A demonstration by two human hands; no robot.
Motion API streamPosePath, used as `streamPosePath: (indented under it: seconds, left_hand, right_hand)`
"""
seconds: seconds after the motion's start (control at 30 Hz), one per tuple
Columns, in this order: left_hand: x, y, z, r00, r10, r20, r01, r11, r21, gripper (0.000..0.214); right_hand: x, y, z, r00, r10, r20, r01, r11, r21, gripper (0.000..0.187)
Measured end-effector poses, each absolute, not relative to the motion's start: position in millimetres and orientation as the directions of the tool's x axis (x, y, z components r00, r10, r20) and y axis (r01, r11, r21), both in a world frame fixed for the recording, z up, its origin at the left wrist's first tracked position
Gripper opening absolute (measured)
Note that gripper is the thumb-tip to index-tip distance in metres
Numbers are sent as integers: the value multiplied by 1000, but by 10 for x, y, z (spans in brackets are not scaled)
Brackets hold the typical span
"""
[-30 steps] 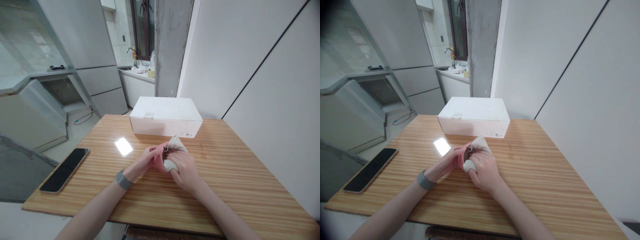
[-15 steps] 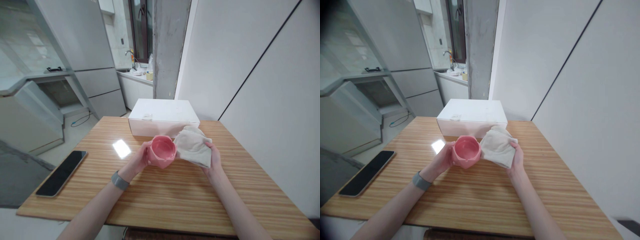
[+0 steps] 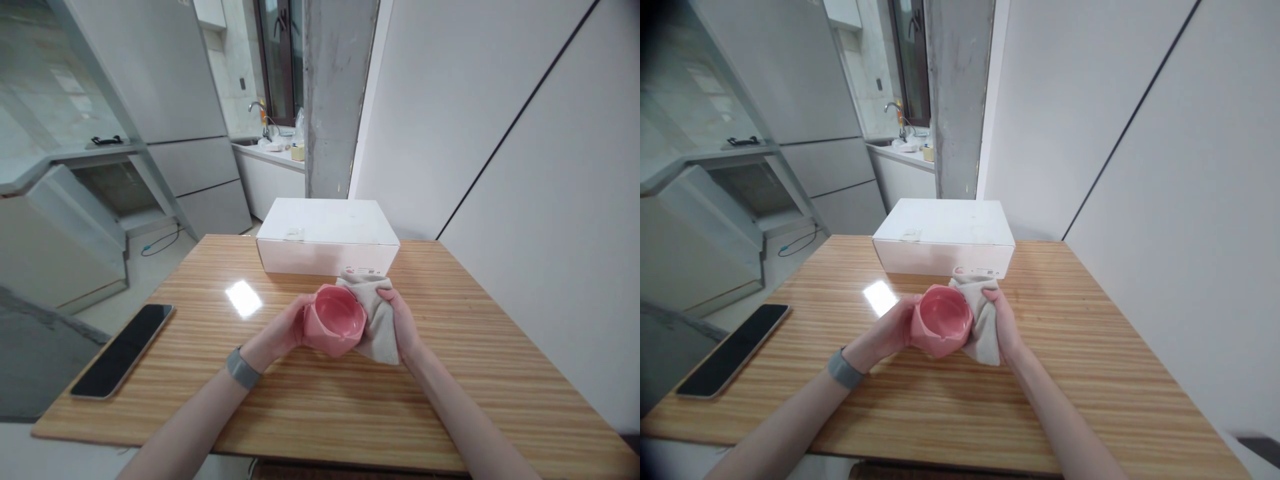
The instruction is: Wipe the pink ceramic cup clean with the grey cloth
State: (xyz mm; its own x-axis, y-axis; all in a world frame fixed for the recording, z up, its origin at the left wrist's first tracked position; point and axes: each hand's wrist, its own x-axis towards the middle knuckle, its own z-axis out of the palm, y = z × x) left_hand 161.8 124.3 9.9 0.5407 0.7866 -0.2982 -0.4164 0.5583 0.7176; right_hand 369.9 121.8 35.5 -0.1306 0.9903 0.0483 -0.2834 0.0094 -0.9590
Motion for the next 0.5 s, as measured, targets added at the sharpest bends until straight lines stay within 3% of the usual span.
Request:
streamPosePath:
  seconds: [0.2,0.5]
  left_hand:
    - [1611,1239,65,594,744,-306,-383,596,705,36]
    - [1709,1205,96,535,821,-196,-502,496,708,35]
  right_hand:
    - [3679,1130,352,-389,919,-58,-394,-223,-892,43]
    - [3633,1189,315,-386,911,-143,-363,-293,-885,40]
